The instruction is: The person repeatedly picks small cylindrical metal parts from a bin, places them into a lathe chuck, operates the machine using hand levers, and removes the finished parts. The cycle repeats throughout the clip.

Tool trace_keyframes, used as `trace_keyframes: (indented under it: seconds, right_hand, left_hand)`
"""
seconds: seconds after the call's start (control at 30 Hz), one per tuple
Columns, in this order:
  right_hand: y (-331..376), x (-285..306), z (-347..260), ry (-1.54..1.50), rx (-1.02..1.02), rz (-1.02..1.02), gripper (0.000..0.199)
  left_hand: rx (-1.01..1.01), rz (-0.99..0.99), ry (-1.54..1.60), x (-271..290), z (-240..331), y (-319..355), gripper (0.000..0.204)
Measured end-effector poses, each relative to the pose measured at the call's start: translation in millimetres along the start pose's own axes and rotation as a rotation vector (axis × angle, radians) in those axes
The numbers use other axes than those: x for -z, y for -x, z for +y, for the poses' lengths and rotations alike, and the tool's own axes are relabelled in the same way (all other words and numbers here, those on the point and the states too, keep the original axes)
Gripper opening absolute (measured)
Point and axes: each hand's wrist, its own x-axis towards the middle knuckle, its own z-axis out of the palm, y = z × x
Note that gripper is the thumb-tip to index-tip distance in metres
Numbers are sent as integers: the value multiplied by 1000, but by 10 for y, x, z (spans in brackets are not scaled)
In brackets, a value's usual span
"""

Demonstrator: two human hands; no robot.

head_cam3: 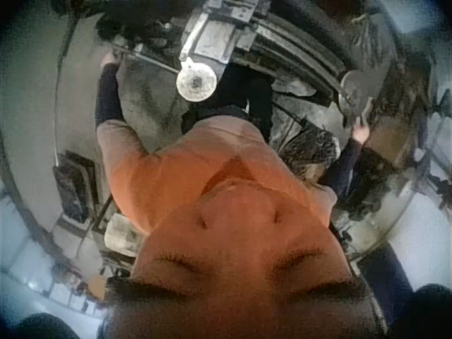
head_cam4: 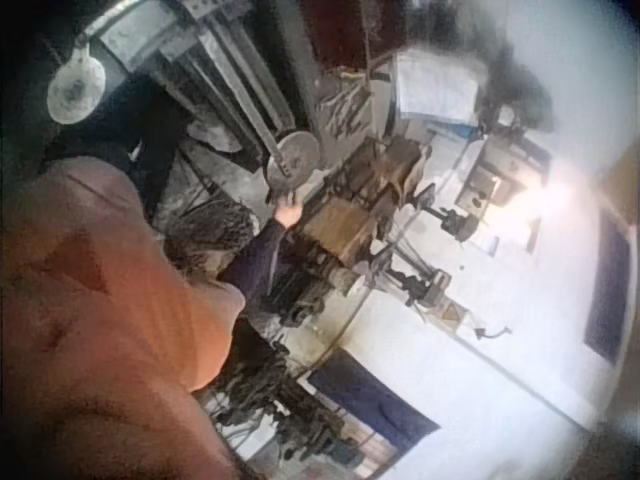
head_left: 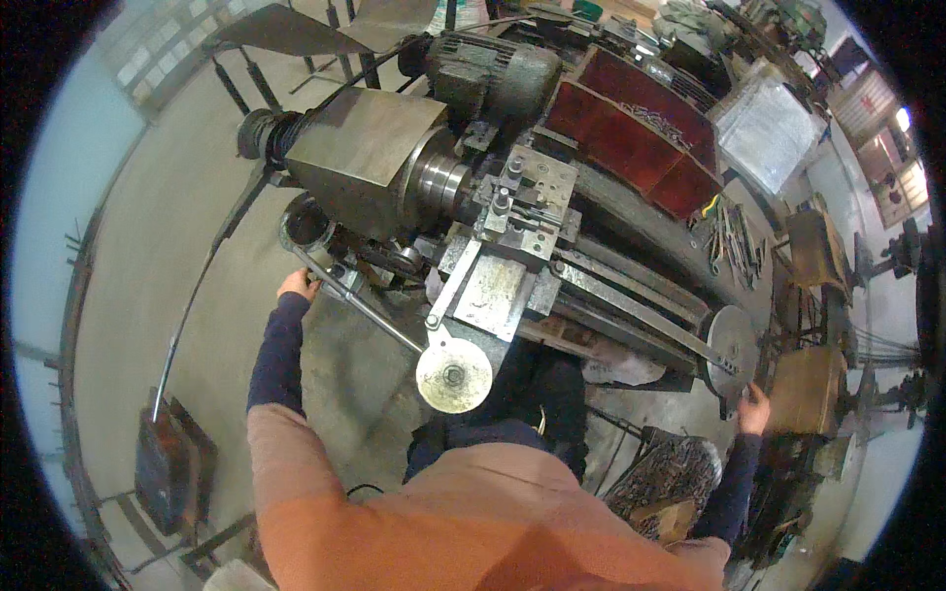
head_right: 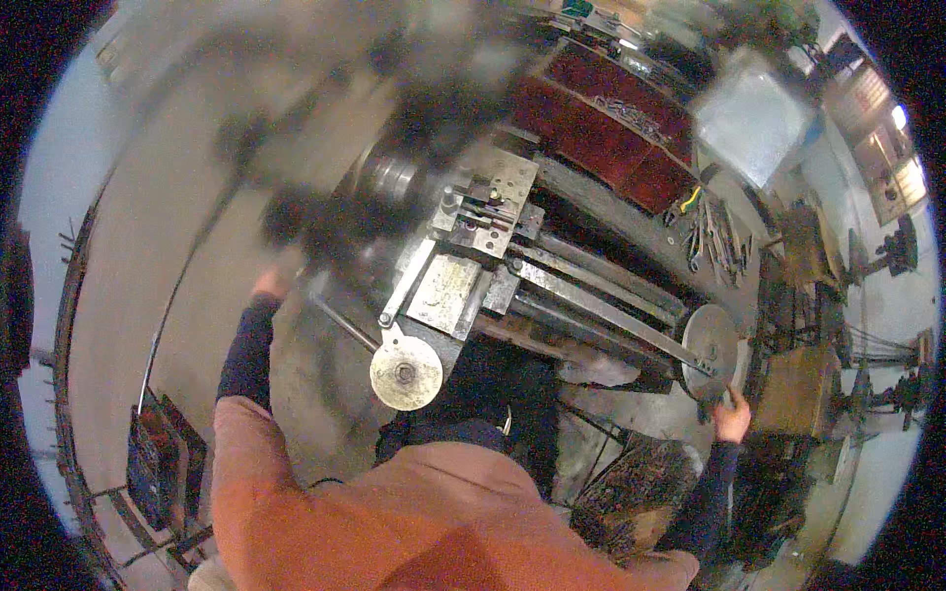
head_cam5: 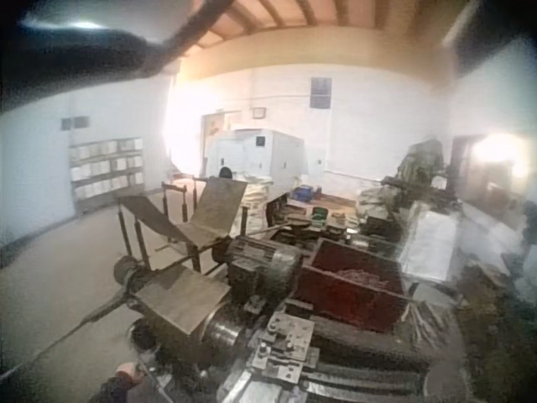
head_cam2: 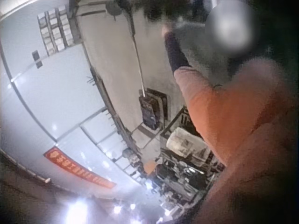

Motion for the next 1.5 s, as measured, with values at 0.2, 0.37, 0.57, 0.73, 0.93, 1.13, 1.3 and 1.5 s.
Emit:
trace_keyframes:
  seconds: [0.2, 0.37, 0.57, 0.73, 0.93, 1.13, 1.3, 1.5]
  right_hand:
    - [421, -34, 1756, 465, -366, -259, 35]
    - [679, -6, 2066, 654, -579, -119, 25]
    - [1029, -46, 2268, 635, -780, -79, 41]
    - [1206, -12, 938, 627, -943, -178, 44]
    - [1358, -75, 789, 557, -994, -186, 46]
    - [1412, -44, 540, 569, -998, -173, 49]
    - [1362, -142, 796, 549, -1029, -151, 45]
    - [1261, -195, 1001, 613, -803, 29, 35]
  left_hand:
    - [-57, 188, 1073, -183, -531, 30, 43]
    - [347, 240, 1374, 30, 394, -96, 34]
    - [418, 289, 1461, -10, 922, -115, 26]
    - [487, 362, 1482, 74, 816, 0, 29]
    - [428, 390, 1358, -56, 712, -116, 31]
    - [494, 343, 1387, 156, 908, -5, 33]
    - [461, 379, 1572, 12, 736, -141, 22]
    - [398, 463, 1196, 227, 925, 18, 14]
